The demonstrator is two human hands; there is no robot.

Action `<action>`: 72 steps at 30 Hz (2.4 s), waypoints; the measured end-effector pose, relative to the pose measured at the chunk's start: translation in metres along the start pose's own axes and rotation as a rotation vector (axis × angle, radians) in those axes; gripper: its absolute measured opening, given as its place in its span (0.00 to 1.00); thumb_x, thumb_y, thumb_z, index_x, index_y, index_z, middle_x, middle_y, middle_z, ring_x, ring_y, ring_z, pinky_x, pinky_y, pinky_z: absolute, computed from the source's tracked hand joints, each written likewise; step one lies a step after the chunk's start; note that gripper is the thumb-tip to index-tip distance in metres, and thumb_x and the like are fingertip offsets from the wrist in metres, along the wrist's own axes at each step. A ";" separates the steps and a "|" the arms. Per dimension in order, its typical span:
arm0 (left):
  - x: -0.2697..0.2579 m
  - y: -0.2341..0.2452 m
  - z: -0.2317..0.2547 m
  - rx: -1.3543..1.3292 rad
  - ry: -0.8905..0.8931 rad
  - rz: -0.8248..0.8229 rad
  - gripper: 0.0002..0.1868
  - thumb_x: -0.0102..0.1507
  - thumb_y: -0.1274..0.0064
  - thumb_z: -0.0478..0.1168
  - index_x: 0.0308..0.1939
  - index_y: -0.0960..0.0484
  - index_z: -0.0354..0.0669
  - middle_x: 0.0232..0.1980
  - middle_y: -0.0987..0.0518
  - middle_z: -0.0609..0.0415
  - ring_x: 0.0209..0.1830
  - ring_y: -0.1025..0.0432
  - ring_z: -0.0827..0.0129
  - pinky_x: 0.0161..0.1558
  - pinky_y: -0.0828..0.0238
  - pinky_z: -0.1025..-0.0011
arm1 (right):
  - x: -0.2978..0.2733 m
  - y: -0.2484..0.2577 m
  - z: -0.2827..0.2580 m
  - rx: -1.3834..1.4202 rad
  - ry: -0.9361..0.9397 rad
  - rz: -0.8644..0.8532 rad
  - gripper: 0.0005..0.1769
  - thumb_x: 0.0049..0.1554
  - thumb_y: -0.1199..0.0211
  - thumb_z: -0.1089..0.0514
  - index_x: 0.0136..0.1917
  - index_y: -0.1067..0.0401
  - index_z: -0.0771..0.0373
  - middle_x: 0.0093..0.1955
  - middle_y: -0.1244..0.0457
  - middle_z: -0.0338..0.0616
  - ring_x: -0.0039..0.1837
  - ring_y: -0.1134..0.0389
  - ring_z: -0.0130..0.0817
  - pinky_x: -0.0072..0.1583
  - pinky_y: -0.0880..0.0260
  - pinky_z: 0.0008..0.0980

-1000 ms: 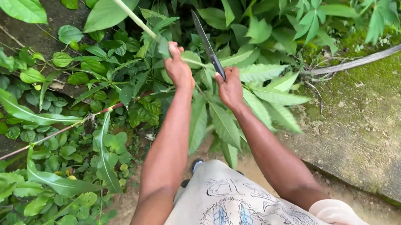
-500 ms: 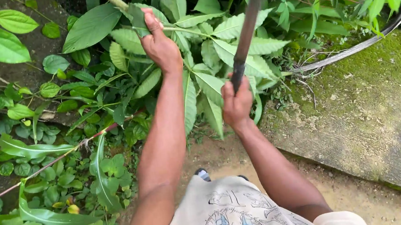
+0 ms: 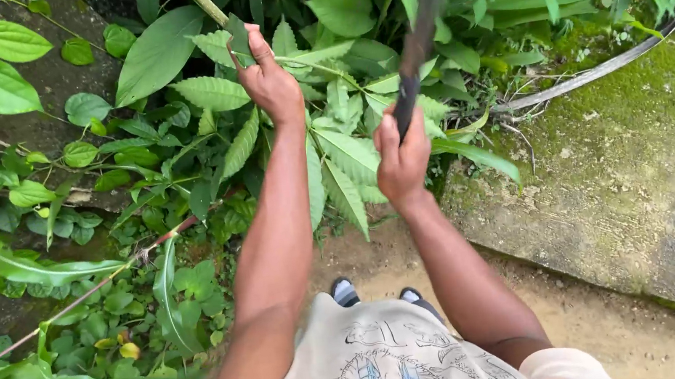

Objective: Harvesting various leaves and stems from garden plants using a knife.

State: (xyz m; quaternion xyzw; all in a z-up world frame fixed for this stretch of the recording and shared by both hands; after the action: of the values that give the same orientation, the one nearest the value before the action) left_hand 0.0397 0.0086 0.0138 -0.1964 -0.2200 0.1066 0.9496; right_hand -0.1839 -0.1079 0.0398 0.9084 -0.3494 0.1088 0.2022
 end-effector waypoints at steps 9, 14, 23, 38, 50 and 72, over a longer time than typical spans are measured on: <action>-0.009 0.013 -0.036 -0.063 0.135 0.033 0.19 0.73 0.52 0.50 0.57 0.23 0.38 0.50 0.21 0.57 0.44 0.30 0.73 0.46 0.32 0.73 | -0.086 -0.054 0.184 -0.508 -0.311 -0.395 0.20 0.66 0.46 0.46 0.56 0.29 0.65 0.36 0.36 0.51 0.36 0.35 0.43 0.45 0.34 0.52; 0.000 0.015 -0.019 -0.009 0.048 -0.013 0.18 0.76 0.54 0.49 0.58 0.22 0.38 0.46 0.25 0.58 0.43 0.33 0.74 0.47 0.32 0.74 | -0.071 -0.043 0.184 -0.430 -0.595 -0.464 0.21 0.66 0.50 0.44 0.56 0.30 0.63 0.33 0.36 0.43 0.34 0.35 0.35 0.38 0.34 0.42; 0.007 -0.031 0.013 -0.165 -0.072 -0.054 0.15 0.77 0.55 0.45 0.59 0.23 0.38 0.48 0.26 0.57 0.44 0.35 0.73 0.51 0.32 0.72 | 0.027 0.015 0.221 -0.619 -0.376 -0.367 0.23 0.67 0.49 0.43 0.56 0.29 0.66 0.37 0.34 0.54 0.40 0.31 0.52 0.44 0.31 0.52; 0.034 -0.136 0.001 -0.148 -0.288 0.021 0.16 0.77 0.52 0.46 0.59 0.24 0.34 0.51 0.21 0.51 0.52 0.27 0.69 0.59 0.28 0.69 | 0.132 0.103 0.246 -0.007 -0.406 -0.074 0.17 0.68 0.46 0.49 0.41 0.36 0.59 0.29 0.40 0.36 0.29 0.40 0.25 0.32 0.41 0.30; 0.004 -0.114 -0.002 -0.045 -0.184 -0.040 0.20 0.76 0.52 0.52 0.49 0.21 0.35 0.32 0.36 0.63 0.30 0.44 0.78 0.32 0.46 0.72 | 0.150 0.093 0.063 0.461 0.117 -0.298 0.13 0.70 0.47 0.52 0.59 0.34 0.64 0.33 0.40 0.34 0.34 0.43 0.20 0.36 0.44 0.26; 0.046 -0.112 0.039 0.224 -0.234 -0.215 0.22 0.72 0.48 0.52 0.59 0.28 0.40 0.38 0.23 0.61 0.37 0.28 0.80 0.41 0.32 0.78 | 0.158 0.077 0.090 0.333 -0.144 -0.329 0.15 0.71 0.48 0.47 0.50 0.36 0.60 0.29 0.42 0.35 0.30 0.43 0.21 0.33 0.46 0.24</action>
State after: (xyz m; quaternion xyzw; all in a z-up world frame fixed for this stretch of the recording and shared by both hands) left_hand 0.0748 -0.0659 0.1105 -0.0509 -0.3352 0.0503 0.9394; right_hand -0.1158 -0.2934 0.0350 0.9793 -0.1874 0.0653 0.0394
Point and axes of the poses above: each hand's wrist, its own x-axis towards the middle knuckle, its own y-axis out of the back of the hand, z = x × y, the point moved 5 cm from there along x, towards the middle knuckle
